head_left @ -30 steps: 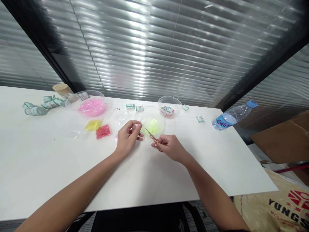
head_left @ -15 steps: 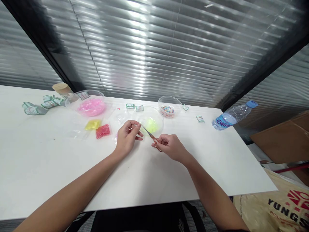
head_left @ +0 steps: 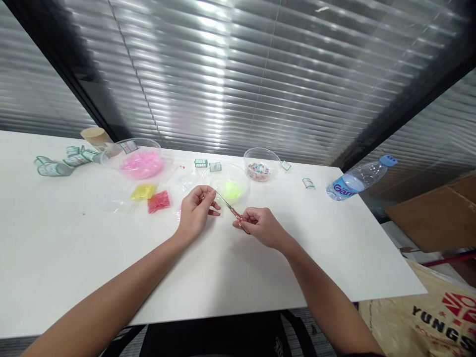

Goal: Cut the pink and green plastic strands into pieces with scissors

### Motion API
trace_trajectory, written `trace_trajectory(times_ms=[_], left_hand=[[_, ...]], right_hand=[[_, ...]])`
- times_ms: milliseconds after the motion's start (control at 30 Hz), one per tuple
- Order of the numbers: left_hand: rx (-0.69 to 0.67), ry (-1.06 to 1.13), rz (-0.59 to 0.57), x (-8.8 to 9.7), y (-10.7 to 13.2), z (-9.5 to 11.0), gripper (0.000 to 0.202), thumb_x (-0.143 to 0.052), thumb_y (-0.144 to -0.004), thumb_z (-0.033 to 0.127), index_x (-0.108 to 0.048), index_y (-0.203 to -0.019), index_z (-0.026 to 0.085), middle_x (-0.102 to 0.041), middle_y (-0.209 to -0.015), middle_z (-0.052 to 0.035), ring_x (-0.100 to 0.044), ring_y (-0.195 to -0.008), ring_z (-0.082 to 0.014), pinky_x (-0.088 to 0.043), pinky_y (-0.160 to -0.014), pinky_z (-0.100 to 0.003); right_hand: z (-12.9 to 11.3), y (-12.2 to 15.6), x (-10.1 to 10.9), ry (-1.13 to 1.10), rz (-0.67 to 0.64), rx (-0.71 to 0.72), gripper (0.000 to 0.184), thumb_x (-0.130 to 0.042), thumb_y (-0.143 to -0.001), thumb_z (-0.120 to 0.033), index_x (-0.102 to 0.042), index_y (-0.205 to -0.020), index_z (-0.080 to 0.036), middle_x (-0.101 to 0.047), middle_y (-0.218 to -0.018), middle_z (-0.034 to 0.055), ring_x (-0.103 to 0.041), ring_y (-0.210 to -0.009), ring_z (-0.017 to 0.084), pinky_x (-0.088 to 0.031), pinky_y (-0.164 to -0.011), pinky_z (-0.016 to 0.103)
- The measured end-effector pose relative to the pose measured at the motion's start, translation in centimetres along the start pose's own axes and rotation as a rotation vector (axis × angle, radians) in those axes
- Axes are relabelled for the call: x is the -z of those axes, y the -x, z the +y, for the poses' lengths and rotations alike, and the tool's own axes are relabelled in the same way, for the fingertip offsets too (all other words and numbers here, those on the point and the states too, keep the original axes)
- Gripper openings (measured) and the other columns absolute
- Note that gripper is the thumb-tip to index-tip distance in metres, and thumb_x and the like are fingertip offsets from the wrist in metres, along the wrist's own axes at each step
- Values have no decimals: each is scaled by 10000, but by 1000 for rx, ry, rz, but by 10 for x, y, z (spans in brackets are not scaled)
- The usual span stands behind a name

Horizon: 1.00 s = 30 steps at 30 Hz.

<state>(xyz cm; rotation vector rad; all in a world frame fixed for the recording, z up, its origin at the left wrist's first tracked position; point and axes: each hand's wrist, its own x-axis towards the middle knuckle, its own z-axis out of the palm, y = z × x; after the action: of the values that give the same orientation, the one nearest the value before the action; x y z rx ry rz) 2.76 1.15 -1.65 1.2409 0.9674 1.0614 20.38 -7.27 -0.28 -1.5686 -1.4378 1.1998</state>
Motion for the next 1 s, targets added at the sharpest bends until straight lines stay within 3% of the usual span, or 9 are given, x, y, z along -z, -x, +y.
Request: trace_trajectory(times_ms=[100,333,1000], left_hand=[[1,-2,1,0,0,-1,275,-653,-807,419,-556,-856,166,-532,-785,17,-612,-633,-119,-564,-545,-259],[-16,-28,-8,1,0,-2,278,-642,-813,432,-557,-862,171,-529,-773,17,-601,-648,-120,-569,-557,-265],[-52,-156,-95,0,0,-3,292,-603,-835,470,-602,-856,179,-570,-787,-9,-603,-714,-143,-557,-594,-250]], right_hand=[[2,0,0,7,9,2,312,-622,-785,-363,-461,-587,-183,-494,-577,-32,-477,-571,100,-339,-543,224],[3,-1,0,92,47,-9,419,-671,-739,-487,-413,-589,-193,-453,-539,-48,-338,-496,81,-253,-475,240],[7,-7,3,-150,-43,-63,464,-672,-725,-534,-403,-576,-187,-388,-551,-51,-309,-510,73,-232,-472,229]])
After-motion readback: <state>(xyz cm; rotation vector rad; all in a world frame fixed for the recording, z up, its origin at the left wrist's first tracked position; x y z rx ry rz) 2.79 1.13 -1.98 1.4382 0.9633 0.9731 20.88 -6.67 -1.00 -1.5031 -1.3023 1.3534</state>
